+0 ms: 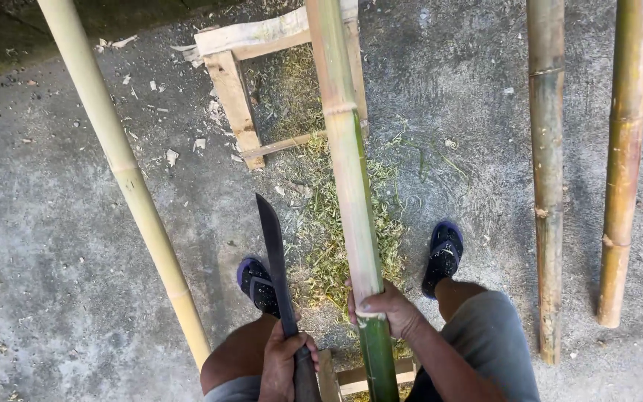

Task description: Shave and smooth the surface of a bamboo pole using a machete.

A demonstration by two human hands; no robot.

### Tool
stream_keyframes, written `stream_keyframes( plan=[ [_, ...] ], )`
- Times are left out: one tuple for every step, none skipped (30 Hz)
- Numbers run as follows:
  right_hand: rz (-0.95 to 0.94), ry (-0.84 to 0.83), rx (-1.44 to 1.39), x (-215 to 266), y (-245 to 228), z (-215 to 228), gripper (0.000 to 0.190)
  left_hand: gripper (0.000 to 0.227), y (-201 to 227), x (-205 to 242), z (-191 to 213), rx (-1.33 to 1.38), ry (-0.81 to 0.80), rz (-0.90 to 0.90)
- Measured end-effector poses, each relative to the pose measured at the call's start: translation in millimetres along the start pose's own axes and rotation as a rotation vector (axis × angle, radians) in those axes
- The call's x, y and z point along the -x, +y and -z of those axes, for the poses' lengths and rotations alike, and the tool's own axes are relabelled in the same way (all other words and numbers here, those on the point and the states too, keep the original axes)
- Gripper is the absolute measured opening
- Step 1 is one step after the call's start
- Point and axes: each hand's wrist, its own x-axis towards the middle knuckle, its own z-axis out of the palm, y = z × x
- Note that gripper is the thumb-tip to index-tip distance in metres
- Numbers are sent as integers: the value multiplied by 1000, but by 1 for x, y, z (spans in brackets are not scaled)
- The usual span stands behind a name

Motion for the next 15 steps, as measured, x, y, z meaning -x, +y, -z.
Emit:
stream_keyframes(
  plan=[
    [0, -1, 2, -5, 5, 5, 66, 42, 0, -4, 1, 2, -1, -2],
    [26, 94, 29, -7, 12, 10, 63, 43, -3, -5, 3, 0, 2, 7],
    [51, 188, 56, -8, 19, 14, 61, 44, -7, -5, 5, -2, 4, 16],
    [42, 187, 58, -12, 15, 13, 61, 44, -7, -6, 5, 5, 10, 18],
    [99, 308, 214, -15, 12, 11, 63, 40, -7, -6, 5, 2, -4, -11],
    [160, 425, 367, -18, 9, 7, 64, 36, -6, -6, 7, -6, -19, -42],
    [155, 422, 367, -12, 21, 0, 64, 36, -10, 6, 8, -4, -14, -42],
    [181, 547, 480, -16, 21, -4, 64, 37, -4, 0, 3, -12, 29, -10],
    [209, 676, 589, -21, 21, -7, 65, 38, 1, -6, -2, -20, 73, 22],
    [205, 680, 584, -19, 12, -32, 65, 38, 7, 0, -7, -24, 74, 27],
    [155, 806, 674, -18, 4, -56, 67, 38, 13, 5, -12, -35, 55, -3],
    [100, 937, 763, -15, -4, -79, 69, 37, 17, 9, -16, -45, 30, -30],
    [97, 946, 759, -10, -2, -79, 69, 37, 12, 10, -16, -49, 26, -21],
    [101, 933, 815, -11, -3, -83, 66, 38, 13, 9, -14, -47, 5, -28],
    [106, 919, 871, -11, -3, -87, 64, 39, 13, 9, -13, -45, -17, -35]
  ],
)
